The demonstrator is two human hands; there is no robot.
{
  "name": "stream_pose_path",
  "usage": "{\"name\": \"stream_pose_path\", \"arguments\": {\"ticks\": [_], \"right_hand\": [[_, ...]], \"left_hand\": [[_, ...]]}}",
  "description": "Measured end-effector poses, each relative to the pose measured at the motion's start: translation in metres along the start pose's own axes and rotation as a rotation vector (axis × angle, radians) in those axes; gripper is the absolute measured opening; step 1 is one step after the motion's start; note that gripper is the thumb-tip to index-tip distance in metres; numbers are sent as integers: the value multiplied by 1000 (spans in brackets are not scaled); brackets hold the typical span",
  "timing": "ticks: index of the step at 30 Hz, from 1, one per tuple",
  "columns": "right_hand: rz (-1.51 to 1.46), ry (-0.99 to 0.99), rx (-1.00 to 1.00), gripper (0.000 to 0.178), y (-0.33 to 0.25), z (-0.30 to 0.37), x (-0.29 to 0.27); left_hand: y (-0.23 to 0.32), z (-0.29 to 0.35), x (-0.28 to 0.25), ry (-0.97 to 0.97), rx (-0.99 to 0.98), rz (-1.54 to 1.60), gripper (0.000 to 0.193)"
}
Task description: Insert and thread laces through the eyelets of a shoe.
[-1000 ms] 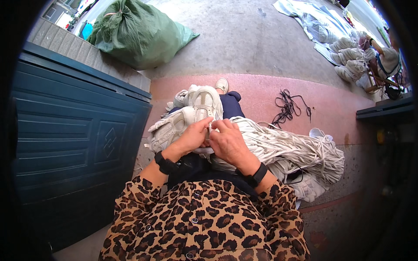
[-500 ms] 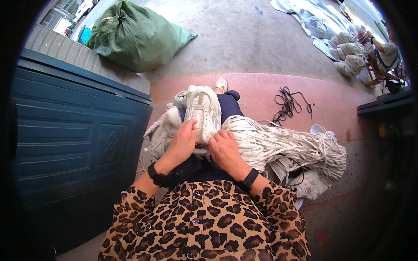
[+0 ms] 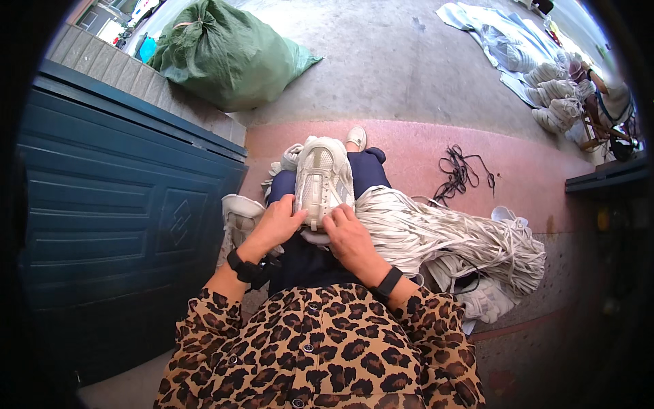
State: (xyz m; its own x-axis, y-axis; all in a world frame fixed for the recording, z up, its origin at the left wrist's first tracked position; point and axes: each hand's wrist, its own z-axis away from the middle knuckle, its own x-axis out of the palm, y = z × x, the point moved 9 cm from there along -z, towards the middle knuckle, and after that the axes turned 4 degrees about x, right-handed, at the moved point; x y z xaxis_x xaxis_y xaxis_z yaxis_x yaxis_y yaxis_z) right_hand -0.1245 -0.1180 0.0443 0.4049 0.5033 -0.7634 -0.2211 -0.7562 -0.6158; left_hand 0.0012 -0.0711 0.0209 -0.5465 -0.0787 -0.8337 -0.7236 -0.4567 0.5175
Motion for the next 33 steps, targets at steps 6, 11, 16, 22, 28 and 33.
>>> {"name": "stream_pose_path", "arguments": {"ticks": [6, 11, 16, 22, 28, 33], "right_hand": [[-54, 56, 13, 45, 8, 2, -4], [-96, 108, 168, 50, 30, 5, 0], [-10, -50, 157, 56, 20, -5, 9], [164, -275, 34, 45, 18, -16, 23], [97, -131, -13, 44, 14, -22, 9], [130, -207, -7, 43, 11, -28, 14]], "left_hand": [[41, 11, -12, -67, 33, -203, 37], [31, -14, -36, -13, 229, -89, 17], [17, -61, -50, 263, 292, -107, 12], [41, -80, -45, 402, 523, -264, 6], [48, -75, -43, 202, 513, -203, 4], [57, -79, -24, -148, 531, 32, 14]]}}
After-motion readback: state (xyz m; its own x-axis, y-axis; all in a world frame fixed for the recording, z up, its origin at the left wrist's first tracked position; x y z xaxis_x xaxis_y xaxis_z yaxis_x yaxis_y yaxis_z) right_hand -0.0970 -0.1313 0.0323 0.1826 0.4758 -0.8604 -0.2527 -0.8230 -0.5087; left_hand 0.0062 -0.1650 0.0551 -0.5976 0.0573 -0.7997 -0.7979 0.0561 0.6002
